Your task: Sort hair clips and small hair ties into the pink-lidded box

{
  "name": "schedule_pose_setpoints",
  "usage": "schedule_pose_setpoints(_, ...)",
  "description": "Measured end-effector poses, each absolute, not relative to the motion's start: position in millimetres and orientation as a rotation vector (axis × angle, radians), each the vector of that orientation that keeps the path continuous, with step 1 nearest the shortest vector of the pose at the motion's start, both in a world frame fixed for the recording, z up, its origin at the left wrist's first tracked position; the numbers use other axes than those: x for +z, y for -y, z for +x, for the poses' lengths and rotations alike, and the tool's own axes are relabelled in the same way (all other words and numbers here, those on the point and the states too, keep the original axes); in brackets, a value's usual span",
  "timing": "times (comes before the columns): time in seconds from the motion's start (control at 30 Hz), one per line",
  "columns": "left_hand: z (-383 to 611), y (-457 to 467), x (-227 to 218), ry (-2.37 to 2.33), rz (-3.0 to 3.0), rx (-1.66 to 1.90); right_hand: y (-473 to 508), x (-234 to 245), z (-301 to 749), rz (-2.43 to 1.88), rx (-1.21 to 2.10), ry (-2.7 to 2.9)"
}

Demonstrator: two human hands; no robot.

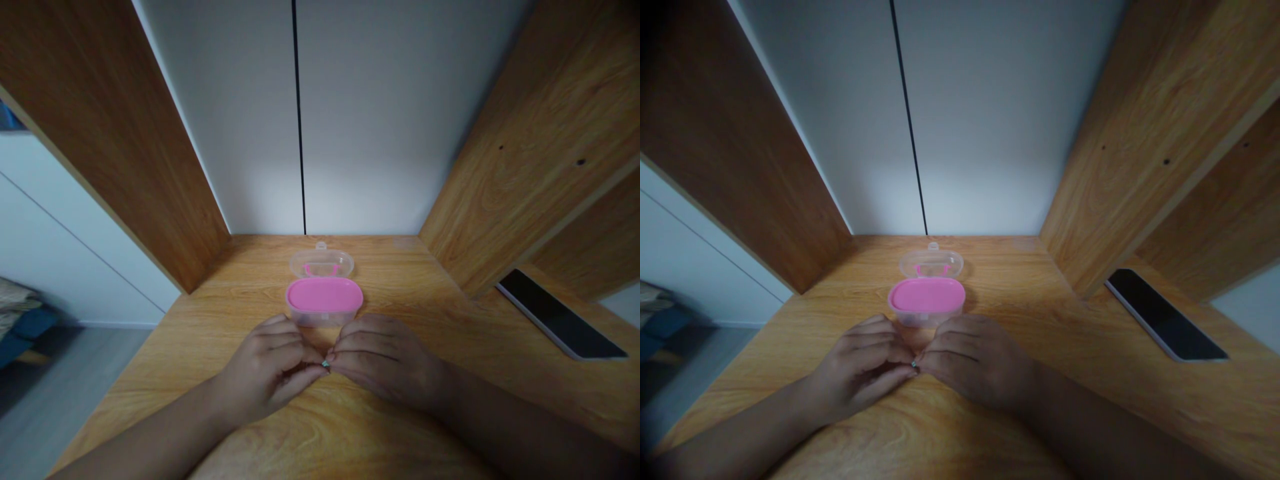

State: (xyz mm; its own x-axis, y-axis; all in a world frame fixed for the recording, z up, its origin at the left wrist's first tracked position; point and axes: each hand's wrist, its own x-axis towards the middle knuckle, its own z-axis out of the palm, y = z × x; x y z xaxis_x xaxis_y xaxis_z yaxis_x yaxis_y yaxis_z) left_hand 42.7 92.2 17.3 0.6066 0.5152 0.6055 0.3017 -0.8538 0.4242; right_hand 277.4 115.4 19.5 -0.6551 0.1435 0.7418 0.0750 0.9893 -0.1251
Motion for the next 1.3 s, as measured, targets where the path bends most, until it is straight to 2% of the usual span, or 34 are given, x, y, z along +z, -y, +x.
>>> schedule_pose_setpoints(0.67, 43, -93, 18, -0.646, 2.512, 1.046, -116, 23, 277, -0.179, 0.106, 2.288)
schedule_pose_setpoints(1.03, 44, -90, 20, -0.595, 2.477, 1.085, -120, 25, 282, -0.773, 0.156, 1.831)
schedule_pose_setpoints(1.3, 45, -90, 23, -0.667, 2.491, 1.108, -131, 14, 285, -1.098, 0.308, 1.746)
